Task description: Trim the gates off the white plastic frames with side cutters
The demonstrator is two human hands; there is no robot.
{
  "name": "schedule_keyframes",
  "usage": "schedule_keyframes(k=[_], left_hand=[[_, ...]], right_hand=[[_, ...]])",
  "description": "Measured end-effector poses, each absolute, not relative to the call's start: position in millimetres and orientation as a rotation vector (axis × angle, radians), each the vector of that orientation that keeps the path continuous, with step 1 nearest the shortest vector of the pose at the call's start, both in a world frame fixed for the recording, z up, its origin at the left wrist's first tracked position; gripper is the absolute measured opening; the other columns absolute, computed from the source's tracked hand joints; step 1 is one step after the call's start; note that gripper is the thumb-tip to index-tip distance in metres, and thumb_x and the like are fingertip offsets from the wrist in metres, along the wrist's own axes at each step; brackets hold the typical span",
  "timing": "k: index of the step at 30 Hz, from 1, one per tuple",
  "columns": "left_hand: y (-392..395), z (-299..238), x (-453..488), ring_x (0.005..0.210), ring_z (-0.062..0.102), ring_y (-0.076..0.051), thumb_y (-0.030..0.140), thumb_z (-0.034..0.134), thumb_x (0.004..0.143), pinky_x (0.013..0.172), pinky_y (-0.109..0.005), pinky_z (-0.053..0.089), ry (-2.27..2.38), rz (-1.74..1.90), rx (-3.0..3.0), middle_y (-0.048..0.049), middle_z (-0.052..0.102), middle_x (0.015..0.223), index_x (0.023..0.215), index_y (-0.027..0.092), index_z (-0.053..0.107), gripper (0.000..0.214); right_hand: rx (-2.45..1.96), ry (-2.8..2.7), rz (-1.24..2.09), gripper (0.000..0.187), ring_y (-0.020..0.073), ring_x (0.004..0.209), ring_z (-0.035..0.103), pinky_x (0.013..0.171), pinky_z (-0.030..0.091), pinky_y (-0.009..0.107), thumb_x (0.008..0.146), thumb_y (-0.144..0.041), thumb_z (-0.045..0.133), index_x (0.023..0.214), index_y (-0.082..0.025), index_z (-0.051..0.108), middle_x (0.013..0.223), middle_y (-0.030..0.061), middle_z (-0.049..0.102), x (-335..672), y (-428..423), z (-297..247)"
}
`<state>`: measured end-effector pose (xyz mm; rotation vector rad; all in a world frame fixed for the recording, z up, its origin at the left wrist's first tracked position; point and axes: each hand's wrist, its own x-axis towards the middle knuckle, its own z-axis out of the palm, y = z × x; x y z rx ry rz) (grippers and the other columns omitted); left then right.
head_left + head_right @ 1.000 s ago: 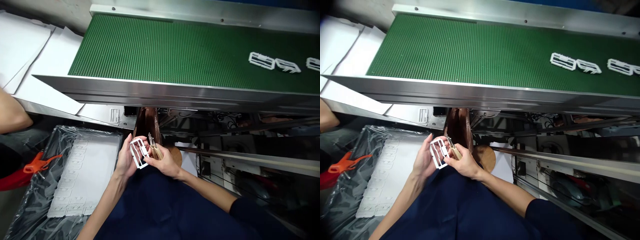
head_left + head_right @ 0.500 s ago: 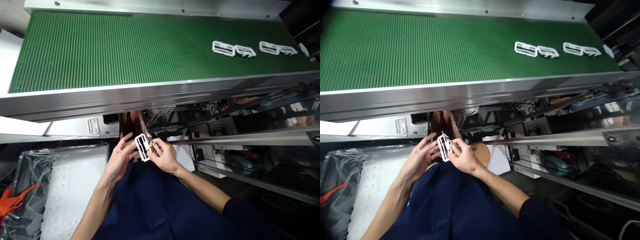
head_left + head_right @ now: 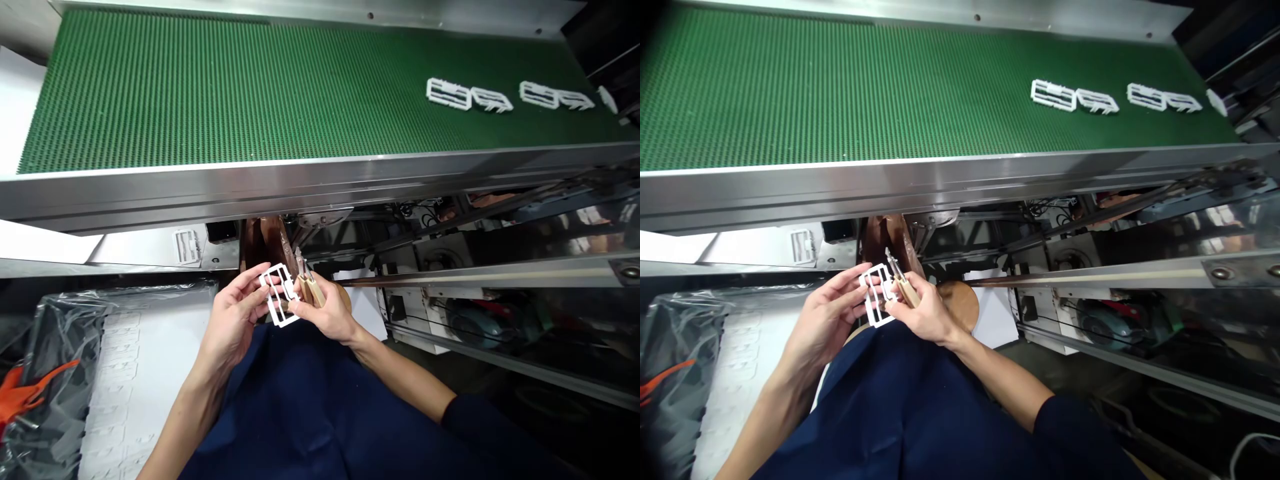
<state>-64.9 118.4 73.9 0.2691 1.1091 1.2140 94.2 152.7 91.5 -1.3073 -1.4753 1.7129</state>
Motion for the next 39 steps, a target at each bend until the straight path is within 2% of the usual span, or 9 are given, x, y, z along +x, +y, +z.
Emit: schedule_keyframes(k=[9,21,26,35,37,39], left_hand=[[112.6,73.8,-66.8,0.089,0.064,-0.021,0.013,0.070,0.072,0.068,-0.023,0.057,1.106,1.229,0.262,-0.0095,0.065,0.100,0.115,0.013,0.058,0.044],[100.0,83.4,-70.3,0.088,0.064,-0.022,0.022,0.069,0.075,0.072,-0.026,0.056,1.143,1.291,0.396,-0.0096,0.066,0.102,0.116,0.018,0.058,0.043],[93.3,86.4,-73.7,0.094,0.063,-0.025,0.022,0.068,0.077,0.074,-0.031,0.056,1.171,1.330,0.440,-0.0105,0.066,0.102,0.116,0.018,0.058,0.041],[86.9,88.5,-79.9,0.094,0.063,-0.026,0.023,0.067,0.078,0.075,-0.031,0.055,1.223,1.358,0.470,-0.0117,0.065,0.104,0.116,0.017,0.057,0.040],[85.0,89.1,-80.5,0.093,0.063,-0.024,0.023,0.069,0.076,0.075,-0.030,0.055,1.219,1.365,0.462,-0.0101,0.065,0.103,0.122,0.020,0.053,0.048],[82.8,88.8,-79.2,0.087,0.064,-0.021,0.021,0.073,0.072,0.070,-0.026,0.055,1.213,1.330,0.470,-0.0062,0.066,0.096,0.130,0.025,0.043,0.065]], right_hand=[[-1.176,-1.406,1.827,0.022,0.0066,0.056,0.041,0.054,0.039,0.019,0.071,-0.024,0.065,0.082,-0.016,0.047,0.067,-0.0040,0.045,93.6,147.5,81.5],[-1.115,-1.488,1.829,0.022,0.0075,0.059,0.042,0.057,0.039,0.020,0.074,-0.026,0.064,0.085,-0.017,0.047,0.069,-0.0031,0.046,91.5,141.5,82.4],[-1.097,-1.552,1.817,0.023,0.0078,0.061,0.043,0.058,0.040,0.020,0.074,-0.029,0.064,0.086,-0.018,0.047,0.072,-0.0023,0.047,88.9,140.5,80.1],[-1.064,-1.625,1.799,0.021,0.0079,0.063,0.042,0.061,0.040,0.021,0.076,-0.029,0.062,0.087,-0.018,0.048,0.075,-0.0018,0.047,82.3,140.7,78.0],[-1.070,-1.636,1.797,0.021,0.0081,0.062,0.043,0.060,0.040,0.021,0.075,-0.030,0.062,0.087,-0.018,0.048,0.074,-0.0019,0.047,80.8,141.3,78.2],[-1.061,-1.636,1.794,0.022,0.0081,0.061,0.042,0.059,0.040,0.021,0.075,-0.029,0.062,0.087,-0.018,0.047,0.072,-0.0022,0.046,79.3,142.7,80.1]])
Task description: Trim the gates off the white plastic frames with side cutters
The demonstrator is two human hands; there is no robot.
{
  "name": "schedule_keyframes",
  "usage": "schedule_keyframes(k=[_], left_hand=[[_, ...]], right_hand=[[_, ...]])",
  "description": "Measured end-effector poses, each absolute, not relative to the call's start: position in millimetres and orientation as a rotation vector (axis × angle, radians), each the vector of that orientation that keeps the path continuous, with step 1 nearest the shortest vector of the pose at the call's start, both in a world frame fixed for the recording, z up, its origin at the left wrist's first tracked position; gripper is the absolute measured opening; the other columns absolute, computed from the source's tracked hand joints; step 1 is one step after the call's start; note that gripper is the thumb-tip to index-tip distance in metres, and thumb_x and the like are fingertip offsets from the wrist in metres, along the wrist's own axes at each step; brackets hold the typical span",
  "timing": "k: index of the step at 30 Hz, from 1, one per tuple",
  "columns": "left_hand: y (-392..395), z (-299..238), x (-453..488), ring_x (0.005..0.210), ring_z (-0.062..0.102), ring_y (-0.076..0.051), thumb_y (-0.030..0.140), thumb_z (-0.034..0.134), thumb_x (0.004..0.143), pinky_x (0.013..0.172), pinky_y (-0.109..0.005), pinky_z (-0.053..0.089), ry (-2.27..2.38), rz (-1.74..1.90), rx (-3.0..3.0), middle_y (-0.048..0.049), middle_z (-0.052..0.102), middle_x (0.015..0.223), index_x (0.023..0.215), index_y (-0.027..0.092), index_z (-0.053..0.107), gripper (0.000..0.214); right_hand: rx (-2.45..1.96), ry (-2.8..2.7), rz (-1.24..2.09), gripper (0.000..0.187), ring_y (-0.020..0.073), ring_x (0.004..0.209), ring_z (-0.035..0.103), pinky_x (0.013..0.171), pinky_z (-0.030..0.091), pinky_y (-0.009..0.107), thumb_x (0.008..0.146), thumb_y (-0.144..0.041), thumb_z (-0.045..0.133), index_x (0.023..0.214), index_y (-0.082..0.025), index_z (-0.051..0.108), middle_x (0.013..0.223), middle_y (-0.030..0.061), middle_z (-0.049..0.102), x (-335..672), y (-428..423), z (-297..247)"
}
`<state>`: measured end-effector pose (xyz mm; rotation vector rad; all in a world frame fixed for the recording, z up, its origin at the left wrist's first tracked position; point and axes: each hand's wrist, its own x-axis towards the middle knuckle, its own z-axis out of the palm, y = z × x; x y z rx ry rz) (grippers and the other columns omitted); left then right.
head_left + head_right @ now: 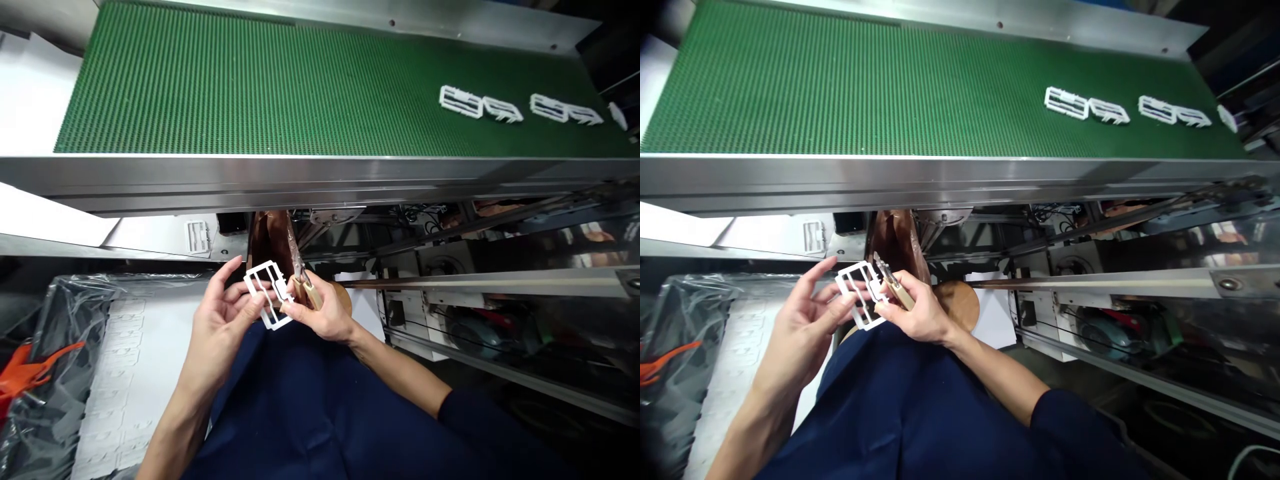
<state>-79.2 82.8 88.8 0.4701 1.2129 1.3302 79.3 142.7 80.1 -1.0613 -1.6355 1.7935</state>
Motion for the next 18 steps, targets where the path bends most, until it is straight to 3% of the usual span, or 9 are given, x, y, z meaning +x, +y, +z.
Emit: schedule_keyframes(k=[2,7,13,18], left_hand=[[80.5,87.4,-75.9,0.075,0.064,-0.018,0.020,0.075,0.069,0.062,-0.024,0.055,1.191,1.244,0.476,-0.0036,0.066,0.089,0.133,0.027,0.038,0.075],[74.0,83.5,-70.5,0.053,0.062,-0.015,0.021,0.074,0.070,0.050,-0.023,0.052,1.146,1.117,0.452,-0.0028,0.067,0.070,0.130,0.017,0.039,0.069],[64.8,84.7,-80.6,0.068,0.067,-0.022,0.019,0.067,0.078,0.062,-0.029,0.055,1.070,1.119,0.557,-0.0057,0.069,0.074,0.139,0.021,0.021,0.076],[60.3,81.2,-88.9,0.075,0.068,-0.025,0.019,0.066,0.079,0.063,-0.029,0.055,1.017,1.059,0.577,-0.0104,0.069,0.083,0.141,0.021,0.014,0.081]], right_hand=[[-1.061,-1.652,1.768,0.021,0.0082,0.062,0.042,0.059,0.040,0.021,0.075,-0.028,0.062,0.087,-0.018,0.047,0.073,-0.0022,0.046,77.7,145.0,83.9],[-1.107,-1.790,1.738,0.017,0.0077,0.062,0.044,0.060,0.040,0.020,0.074,-0.024,0.061,0.084,-0.017,0.049,0.073,-0.0026,0.049,73.2,152.0,94.1],[-1.035,-1.752,1.903,0.022,0.0083,0.065,0.045,0.060,0.040,0.021,0.073,-0.026,0.063,0.086,-0.017,0.048,0.075,-0.0024,0.049,68.9,156.5,94.9],[-0.986,-1.775,1.953,0.021,0.0088,0.065,0.046,0.060,0.041,0.021,0.073,-0.025,0.064,0.086,-0.017,0.049,0.075,-0.0020,0.049,67.6,157.2,94.5]])
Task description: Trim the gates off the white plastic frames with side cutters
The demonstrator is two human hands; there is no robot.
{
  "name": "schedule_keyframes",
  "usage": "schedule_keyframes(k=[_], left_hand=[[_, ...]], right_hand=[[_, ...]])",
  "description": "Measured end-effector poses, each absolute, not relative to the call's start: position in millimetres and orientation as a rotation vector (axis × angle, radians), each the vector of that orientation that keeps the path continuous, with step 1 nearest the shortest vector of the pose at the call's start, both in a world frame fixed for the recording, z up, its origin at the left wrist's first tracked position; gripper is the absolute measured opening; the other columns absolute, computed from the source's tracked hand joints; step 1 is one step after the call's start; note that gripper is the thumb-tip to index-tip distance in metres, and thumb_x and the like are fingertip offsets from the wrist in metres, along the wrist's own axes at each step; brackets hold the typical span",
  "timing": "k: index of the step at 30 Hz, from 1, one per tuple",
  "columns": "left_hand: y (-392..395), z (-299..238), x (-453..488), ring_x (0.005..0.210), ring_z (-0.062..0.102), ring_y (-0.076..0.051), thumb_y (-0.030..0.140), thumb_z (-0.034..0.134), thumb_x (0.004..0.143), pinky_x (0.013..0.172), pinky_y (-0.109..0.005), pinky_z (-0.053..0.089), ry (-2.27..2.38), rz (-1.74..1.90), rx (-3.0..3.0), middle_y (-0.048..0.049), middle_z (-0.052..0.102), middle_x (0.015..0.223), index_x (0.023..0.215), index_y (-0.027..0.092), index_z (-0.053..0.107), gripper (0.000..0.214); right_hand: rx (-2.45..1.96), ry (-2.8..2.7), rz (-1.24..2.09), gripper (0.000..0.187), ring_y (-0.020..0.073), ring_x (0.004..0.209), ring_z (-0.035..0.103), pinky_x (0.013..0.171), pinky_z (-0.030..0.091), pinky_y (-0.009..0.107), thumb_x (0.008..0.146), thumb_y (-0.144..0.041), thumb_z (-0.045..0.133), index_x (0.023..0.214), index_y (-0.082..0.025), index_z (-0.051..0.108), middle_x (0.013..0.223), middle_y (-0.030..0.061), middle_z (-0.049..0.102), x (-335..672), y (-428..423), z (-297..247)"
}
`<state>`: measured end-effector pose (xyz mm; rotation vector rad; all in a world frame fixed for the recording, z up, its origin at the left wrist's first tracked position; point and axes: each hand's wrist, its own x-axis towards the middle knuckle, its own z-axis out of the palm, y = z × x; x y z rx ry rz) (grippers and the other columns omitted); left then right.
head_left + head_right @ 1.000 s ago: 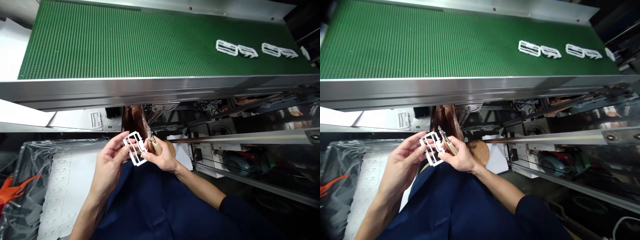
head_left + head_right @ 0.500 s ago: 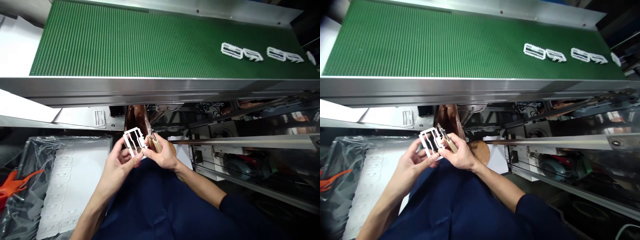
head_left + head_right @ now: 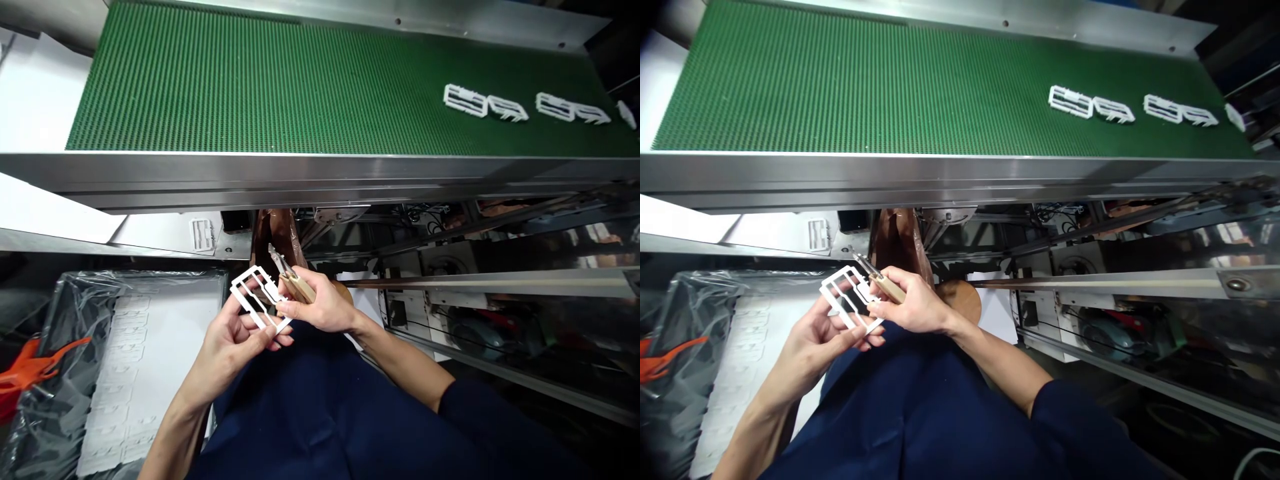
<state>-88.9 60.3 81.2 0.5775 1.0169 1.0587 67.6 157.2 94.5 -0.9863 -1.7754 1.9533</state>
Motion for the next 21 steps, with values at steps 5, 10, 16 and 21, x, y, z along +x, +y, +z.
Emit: schedule_keyframes(k=[5,10,16,21], left_hand=[[61.8,79.0,-90.6,0.066,0.066,-0.020,0.016,0.073,0.072,0.060,-0.026,0.055,1.042,1.071,0.539,-0.0043,0.068,0.078,0.140,0.026,0.015,0.090],[63.6,83.2,-87.4,0.059,0.062,-0.015,0.014,0.075,0.068,0.057,-0.025,0.056,1.089,1.153,0.521,0.0002,0.064,0.073,0.139,0.026,0.022,0.089],[65.4,89.0,-79.3,0.048,0.058,-0.014,0.016,0.077,0.063,0.046,-0.023,0.052,1.193,1.177,0.478,0.0016,0.062,0.066,0.138,0.023,0.023,0.092],[62.8,88.3,-81.9,0.050,0.059,-0.014,0.015,0.075,0.066,0.048,-0.022,0.052,1.155,1.159,0.510,0.0013,0.062,0.064,0.138,0.024,0.023,0.089]], right_hand=[[-0.956,-1.833,1.939,0.018,0.0083,0.063,0.044,0.058,0.039,0.021,0.073,-0.021,0.063,0.082,-0.016,0.049,0.072,-0.0026,0.048,67.0,158.2,95.6],[-0.991,-1.894,1.900,0.017,0.0078,0.063,0.045,0.059,0.039,0.020,0.073,-0.021,0.062,0.082,-0.016,0.049,0.073,-0.0027,0.049,65.3,157.6,97.9],[-1.009,-1.944,1.902,0.016,0.0066,0.060,0.043,0.055,0.037,0.018,0.073,-0.020,0.061,0.083,-0.016,0.048,0.069,-0.0044,0.048,62.0,156.5,101.3],[-0.981,-1.963,1.932,0.017,0.0059,0.058,0.040,0.054,0.036,0.018,0.073,-0.022,0.061,0.083,-0.016,0.048,0.068,-0.0049,0.046,61.8,157.7,100.7]])
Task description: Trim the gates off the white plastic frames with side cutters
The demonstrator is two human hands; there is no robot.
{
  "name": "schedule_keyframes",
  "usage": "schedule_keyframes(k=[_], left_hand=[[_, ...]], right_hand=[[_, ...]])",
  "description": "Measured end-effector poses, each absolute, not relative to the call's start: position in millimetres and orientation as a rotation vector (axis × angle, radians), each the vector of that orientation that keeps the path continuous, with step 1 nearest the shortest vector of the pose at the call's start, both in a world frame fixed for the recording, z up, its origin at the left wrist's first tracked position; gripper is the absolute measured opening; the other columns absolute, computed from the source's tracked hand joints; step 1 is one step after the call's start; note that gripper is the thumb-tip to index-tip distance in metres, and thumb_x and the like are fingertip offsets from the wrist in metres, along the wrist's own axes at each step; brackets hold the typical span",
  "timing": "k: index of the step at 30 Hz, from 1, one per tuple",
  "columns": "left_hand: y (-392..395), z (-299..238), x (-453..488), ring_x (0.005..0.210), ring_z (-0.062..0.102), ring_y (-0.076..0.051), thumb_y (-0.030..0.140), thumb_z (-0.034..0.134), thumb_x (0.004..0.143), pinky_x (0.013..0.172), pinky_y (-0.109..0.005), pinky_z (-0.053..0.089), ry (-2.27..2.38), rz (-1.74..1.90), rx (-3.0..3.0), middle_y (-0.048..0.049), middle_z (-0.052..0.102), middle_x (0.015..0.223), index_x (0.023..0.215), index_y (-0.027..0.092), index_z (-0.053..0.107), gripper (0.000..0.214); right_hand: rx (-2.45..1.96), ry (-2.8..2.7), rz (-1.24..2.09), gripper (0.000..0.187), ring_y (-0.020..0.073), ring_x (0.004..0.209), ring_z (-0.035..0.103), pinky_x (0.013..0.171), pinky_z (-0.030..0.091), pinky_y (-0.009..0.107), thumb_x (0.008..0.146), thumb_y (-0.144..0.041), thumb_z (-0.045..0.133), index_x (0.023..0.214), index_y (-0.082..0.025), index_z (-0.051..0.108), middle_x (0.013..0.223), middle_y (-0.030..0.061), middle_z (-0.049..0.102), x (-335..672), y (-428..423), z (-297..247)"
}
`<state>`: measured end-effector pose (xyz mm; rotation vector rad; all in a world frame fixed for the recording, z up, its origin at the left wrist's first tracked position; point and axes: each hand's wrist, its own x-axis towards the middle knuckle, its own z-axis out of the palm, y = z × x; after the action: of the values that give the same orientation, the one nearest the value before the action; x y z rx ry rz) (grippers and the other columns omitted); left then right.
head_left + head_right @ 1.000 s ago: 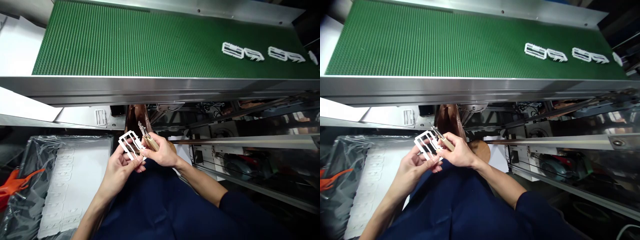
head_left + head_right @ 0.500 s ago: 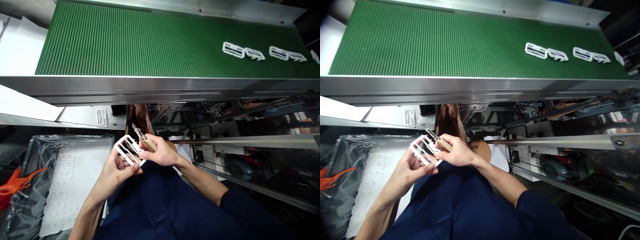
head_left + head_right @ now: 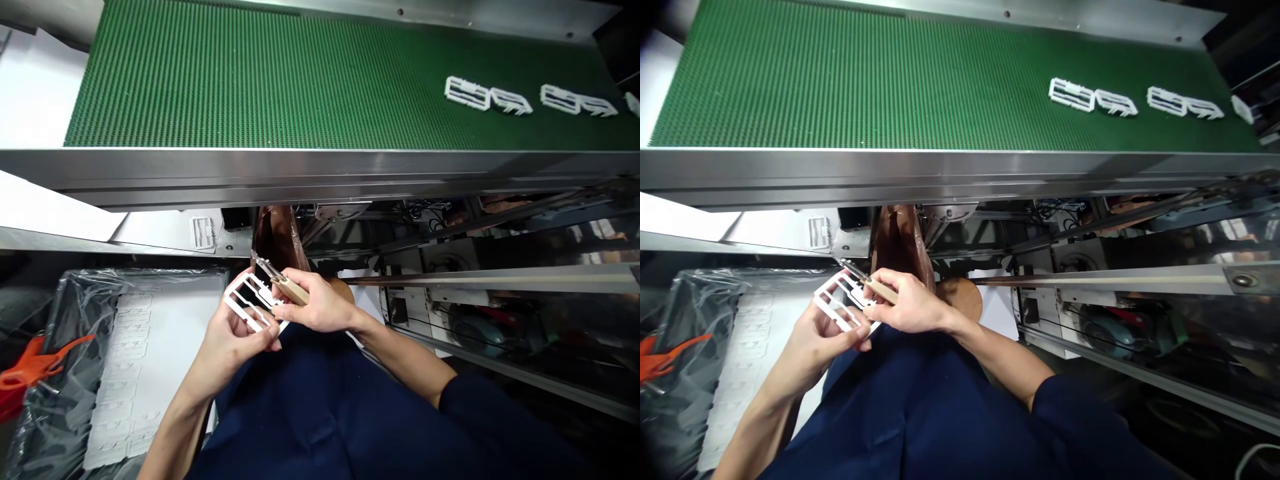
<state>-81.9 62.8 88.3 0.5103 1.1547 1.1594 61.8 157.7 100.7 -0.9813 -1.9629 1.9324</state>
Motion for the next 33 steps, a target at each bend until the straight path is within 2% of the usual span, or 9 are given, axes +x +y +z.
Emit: schedule_keyframes(k=[5,15,28,31,33], left_hand=[[59.5,83.7,-87.8,0.054,0.061,-0.015,0.014,0.075,0.067,0.054,-0.026,0.055,1.065,1.142,0.527,-0.0003,0.063,0.069,0.140,0.026,0.020,0.092],[59.0,86.2,-81.5,0.050,0.059,-0.014,0.016,0.076,0.064,0.048,-0.023,0.052,1.157,1.167,0.474,0.0016,0.061,0.066,0.136,0.023,0.027,0.087],[54.7,82.8,-88.1,0.053,0.061,-0.015,0.016,0.073,0.068,0.053,-0.024,0.052,1.082,1.145,0.473,-0.0006,0.063,0.071,0.139,0.024,0.020,0.089],[55.2,81.4,-90.1,0.056,0.061,-0.015,0.017,0.072,0.069,0.054,-0.024,0.052,1.060,1.161,0.441,-0.0021,0.064,0.074,0.138,0.023,0.025,0.084],[57.1,78.6,-91.9,0.067,0.064,-0.018,0.019,0.071,0.071,0.058,-0.025,0.054,1.079,1.186,0.398,-0.0049,0.066,0.083,0.135,0.021,0.031,0.076]], right_hand=[[-0.978,-1.938,1.965,0.018,0.0060,0.059,0.041,0.054,0.036,0.018,0.074,-0.023,0.061,0.084,-0.016,0.047,0.069,-0.0048,0.047,61.9,157.8,99.6],[-0.968,-1.972,1.950,0.018,0.0059,0.058,0.040,0.053,0.036,0.018,0.073,-0.021,0.061,0.084,-0.016,0.047,0.068,-0.0049,0.047,58.8,155.9,99.2],[-0.940,-1.928,1.996,0.019,0.0064,0.059,0.041,0.054,0.037,0.018,0.072,-0.021,0.062,0.083,-0.016,0.047,0.068,-0.0049,0.047,56.9,157.4,99.0],[-0.931,-1.960,1.978,0.018,0.0064,0.059,0.042,0.055,0.037,0.018,0.073,-0.023,0.061,0.083,-0.016,0.047,0.068,-0.0049,0.047,57.4,158.5,99.7],[-0.961,-2.051,1.845,0.016,0.0067,0.060,0.045,0.057,0.038,0.018,0.076,-0.024,0.059,0.086,-0.017,0.048,0.071,-0.0044,0.049,58.4,158.2,99.2]])
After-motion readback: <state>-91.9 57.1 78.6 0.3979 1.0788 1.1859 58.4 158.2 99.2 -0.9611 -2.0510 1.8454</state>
